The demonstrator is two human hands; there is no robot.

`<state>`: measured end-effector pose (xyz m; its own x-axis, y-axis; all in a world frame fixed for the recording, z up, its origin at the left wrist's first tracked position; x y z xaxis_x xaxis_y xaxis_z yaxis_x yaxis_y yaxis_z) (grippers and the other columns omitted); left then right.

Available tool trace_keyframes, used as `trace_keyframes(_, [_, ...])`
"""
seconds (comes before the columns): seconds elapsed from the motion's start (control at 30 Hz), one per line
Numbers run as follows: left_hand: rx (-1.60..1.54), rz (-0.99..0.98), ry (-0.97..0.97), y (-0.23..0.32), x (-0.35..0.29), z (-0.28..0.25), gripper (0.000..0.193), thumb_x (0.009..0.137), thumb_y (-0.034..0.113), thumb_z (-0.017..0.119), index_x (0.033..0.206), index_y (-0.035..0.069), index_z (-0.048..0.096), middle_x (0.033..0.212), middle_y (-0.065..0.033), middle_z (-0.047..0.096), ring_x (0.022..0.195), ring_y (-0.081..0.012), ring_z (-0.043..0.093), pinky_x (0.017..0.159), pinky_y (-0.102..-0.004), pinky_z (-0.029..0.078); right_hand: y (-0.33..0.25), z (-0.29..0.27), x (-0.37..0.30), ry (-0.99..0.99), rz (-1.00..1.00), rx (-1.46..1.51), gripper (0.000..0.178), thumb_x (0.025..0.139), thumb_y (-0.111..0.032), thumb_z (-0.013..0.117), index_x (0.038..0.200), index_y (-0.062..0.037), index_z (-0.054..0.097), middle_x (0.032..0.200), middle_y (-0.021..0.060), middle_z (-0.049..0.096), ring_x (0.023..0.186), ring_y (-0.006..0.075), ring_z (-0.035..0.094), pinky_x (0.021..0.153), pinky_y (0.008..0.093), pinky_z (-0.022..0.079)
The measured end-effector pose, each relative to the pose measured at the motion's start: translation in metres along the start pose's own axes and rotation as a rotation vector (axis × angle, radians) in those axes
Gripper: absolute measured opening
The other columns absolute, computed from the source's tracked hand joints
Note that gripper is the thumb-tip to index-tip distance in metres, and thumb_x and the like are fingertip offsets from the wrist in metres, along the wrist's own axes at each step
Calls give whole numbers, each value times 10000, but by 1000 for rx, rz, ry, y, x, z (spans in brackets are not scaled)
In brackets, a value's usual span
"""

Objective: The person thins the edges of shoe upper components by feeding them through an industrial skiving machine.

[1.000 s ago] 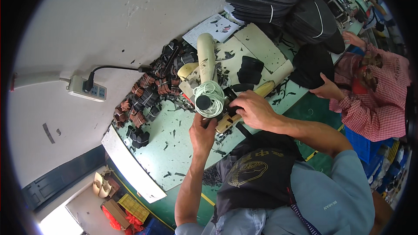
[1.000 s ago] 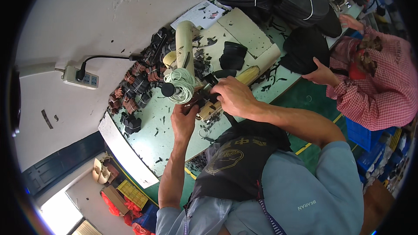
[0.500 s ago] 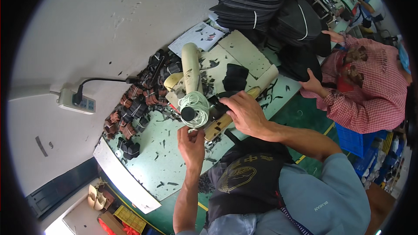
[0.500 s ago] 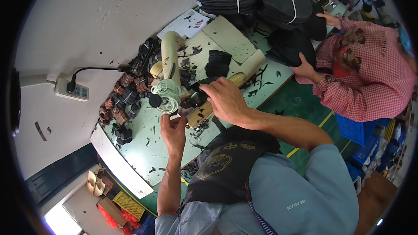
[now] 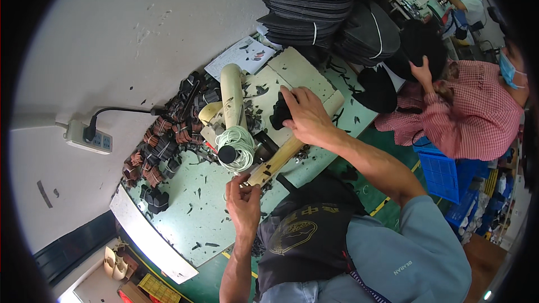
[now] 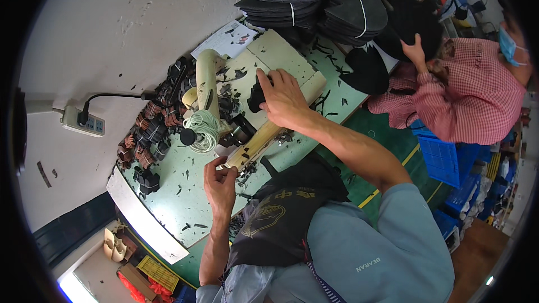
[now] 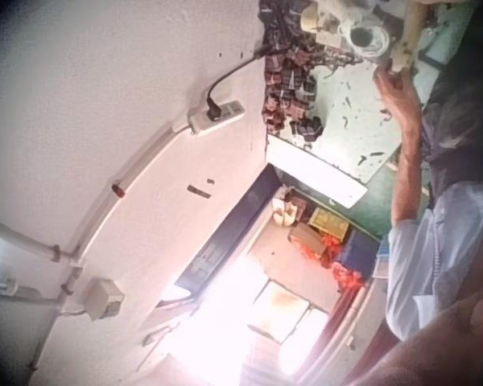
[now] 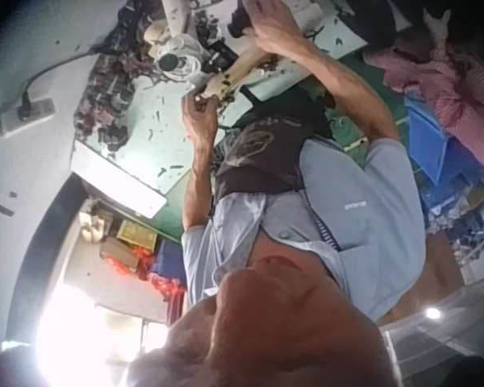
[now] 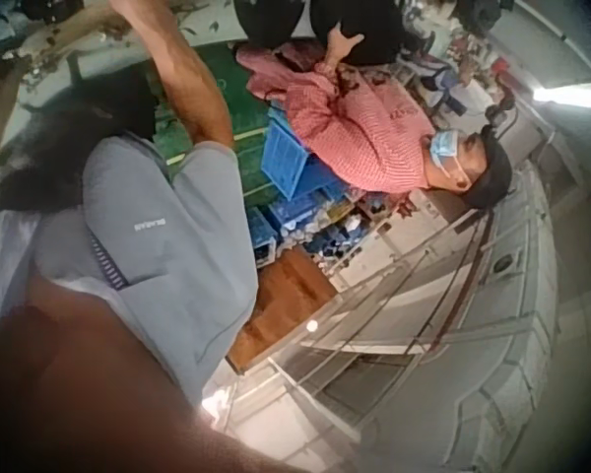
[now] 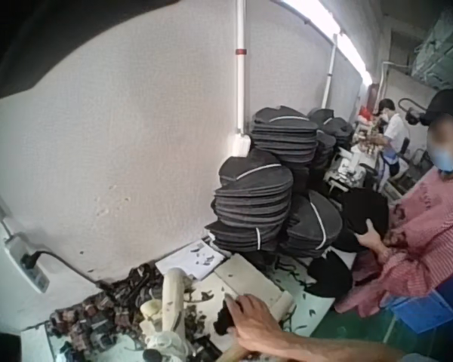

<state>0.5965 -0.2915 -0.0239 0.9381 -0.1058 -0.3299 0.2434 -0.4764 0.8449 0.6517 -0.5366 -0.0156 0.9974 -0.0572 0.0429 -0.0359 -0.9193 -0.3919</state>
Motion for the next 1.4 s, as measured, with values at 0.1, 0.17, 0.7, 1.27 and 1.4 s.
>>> trace_keyframes(0.1, [-88,-68,-102,4,-12,19,286,833,28,651,1100,-46,581,1085,-143,556,780,-168,665,674,-274,554,-16,2,-6,-45,-139,-30,734,761,-93,689,1379,50,320,1135,195,490,1058,352,483,895,440,415])
trace_keyframes(0.17, [-152,-99,-173,2,-17,38,276,842,35,644,1097,-49,579,1115,-154,556,770,-172,666,691,-288,557,-28,8,-15,-172,-129,-143,701,772,-46,650,1380,53,315,1051,181,484,946,337,496,828,419,434])
trace_keyframes(0.7, [-1150,-642,-356,-26,-74,76,286,940,102,538,1206,-2,559,1145,-130,613,1030,-224,610,888,-357,506,-80,5,-134,-300,-197,429,838,739,-330,762,1395,-4,354,1178,229,427,1115,391,408,980,471,337])
trace_keyframes(1.27, [-846,-699,38,-96,-161,-21,211,864,90,607,1058,23,555,829,-72,607,762,-159,612,652,-300,524,-130,173,-163,-256,-498,410,155,831,-124,553,955,-80,635,1016,97,585,871,274,621,687,388,528])
trace_keyframes(1.4, [-971,-664,-2,-118,-160,-51,247,840,65,627,1073,20,559,809,-55,586,695,-127,572,573,-269,463,-136,188,-166,-241,-496,359,103,824,-105,546,910,-76,596,1017,105,580,870,288,619,678,412,521])
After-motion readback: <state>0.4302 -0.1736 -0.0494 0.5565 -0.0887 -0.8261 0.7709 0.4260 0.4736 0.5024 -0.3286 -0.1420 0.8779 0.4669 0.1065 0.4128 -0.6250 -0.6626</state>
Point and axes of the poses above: each hand's wrist, its own x-axis towards the middle knuckle, its own z-axis out of the palm, y = z × x, the point moved 7 cm from there along x, towards the middle knuckle
